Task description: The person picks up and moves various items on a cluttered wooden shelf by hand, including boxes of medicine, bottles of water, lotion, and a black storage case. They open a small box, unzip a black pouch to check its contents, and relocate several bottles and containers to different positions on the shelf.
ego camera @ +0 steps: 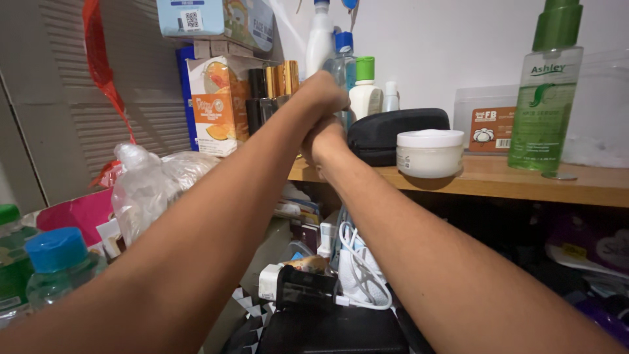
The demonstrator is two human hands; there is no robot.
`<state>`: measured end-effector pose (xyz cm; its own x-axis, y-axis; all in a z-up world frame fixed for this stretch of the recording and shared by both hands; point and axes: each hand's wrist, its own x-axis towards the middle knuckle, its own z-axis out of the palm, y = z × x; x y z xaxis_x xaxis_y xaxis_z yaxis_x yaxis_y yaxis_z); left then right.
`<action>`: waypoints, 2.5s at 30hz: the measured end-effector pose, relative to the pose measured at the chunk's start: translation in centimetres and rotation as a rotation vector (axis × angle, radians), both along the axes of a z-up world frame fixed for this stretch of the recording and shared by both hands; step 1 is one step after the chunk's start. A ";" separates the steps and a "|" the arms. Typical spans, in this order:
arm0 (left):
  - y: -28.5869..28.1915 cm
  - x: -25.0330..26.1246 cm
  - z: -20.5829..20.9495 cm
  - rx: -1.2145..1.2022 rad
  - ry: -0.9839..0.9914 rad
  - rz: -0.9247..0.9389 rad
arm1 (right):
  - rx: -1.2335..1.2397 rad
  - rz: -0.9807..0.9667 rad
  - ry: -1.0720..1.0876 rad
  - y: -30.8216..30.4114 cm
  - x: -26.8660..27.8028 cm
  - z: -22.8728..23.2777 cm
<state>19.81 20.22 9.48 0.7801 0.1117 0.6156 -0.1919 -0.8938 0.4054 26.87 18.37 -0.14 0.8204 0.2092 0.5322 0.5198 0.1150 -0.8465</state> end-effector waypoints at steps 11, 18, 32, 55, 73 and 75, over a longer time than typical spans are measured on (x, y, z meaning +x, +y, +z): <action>-0.2 -1.5 -0.1 -0.074 0.108 -0.014 | -0.135 -0.053 -0.042 -0.4 -0.6 -0.4; 0.2 -1.7 -0.2 -0.160 -0.039 -0.038 | -0.215 -0.087 -0.077 -0.7 -1.0 -0.3; -0.6 -1.4 0.8 -0.593 0.225 -0.400 | -0.347 -0.166 -0.173 -1.3 -2.0 -1.1; 0.3 -3.6 0.5 -0.781 -0.094 -0.609 | -1.047 -0.515 -1.146 -1.1 -1.4 -0.8; 7.9 -2.1 -8.3 -0.519 -0.469 -0.010 | -0.700 -0.292 -0.271 -1.0 -6.4 1.0; 8.1 -1.6 -8.5 -0.530 -0.450 -0.043 | -0.727 -0.309 -0.269 -0.9 -6.2 1.1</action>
